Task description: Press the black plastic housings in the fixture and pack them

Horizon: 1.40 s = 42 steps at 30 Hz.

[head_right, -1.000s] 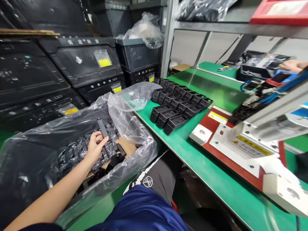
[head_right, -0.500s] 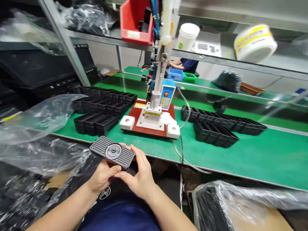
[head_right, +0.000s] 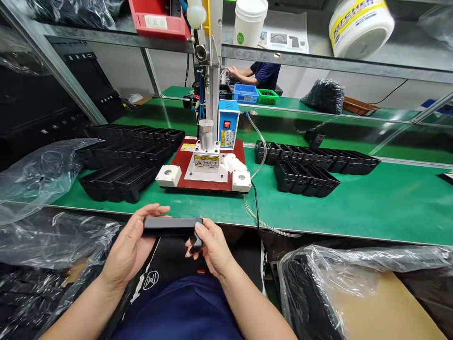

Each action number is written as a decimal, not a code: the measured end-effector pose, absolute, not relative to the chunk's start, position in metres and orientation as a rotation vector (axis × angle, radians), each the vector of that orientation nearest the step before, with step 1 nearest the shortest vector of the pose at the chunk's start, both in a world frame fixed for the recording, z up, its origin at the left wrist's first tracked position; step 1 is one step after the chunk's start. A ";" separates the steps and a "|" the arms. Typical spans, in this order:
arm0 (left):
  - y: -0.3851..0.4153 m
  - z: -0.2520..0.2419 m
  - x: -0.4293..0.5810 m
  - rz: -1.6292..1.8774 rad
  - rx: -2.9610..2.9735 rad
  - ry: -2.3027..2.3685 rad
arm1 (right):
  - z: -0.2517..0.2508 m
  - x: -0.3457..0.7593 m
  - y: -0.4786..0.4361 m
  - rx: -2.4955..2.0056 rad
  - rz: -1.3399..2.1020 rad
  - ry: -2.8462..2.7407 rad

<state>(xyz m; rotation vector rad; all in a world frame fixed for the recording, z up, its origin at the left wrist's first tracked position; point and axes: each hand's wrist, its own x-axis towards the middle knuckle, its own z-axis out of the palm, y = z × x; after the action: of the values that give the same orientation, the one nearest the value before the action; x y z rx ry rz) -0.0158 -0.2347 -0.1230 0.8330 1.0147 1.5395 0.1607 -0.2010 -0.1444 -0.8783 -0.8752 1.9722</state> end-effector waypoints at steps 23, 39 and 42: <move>-0.238 -0.148 -0.002 1.170 0.656 1.050 | -0.141 0.177 -0.191 -0.989 1.850 -0.803; -0.228 -0.164 0.007 1.173 0.141 0.770 | -0.140 0.178 -0.201 -0.715 1.880 -1.039; -0.227 -0.165 0.005 1.194 0.146 0.769 | -0.141 0.178 -0.201 -0.730 1.871 -1.069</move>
<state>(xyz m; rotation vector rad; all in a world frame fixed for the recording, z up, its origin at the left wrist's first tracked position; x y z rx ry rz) 0.0053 -0.2269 -0.1654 0.1459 0.7692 1.1937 0.1780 -0.2010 -0.1411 -0.7298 -1.0689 1.8714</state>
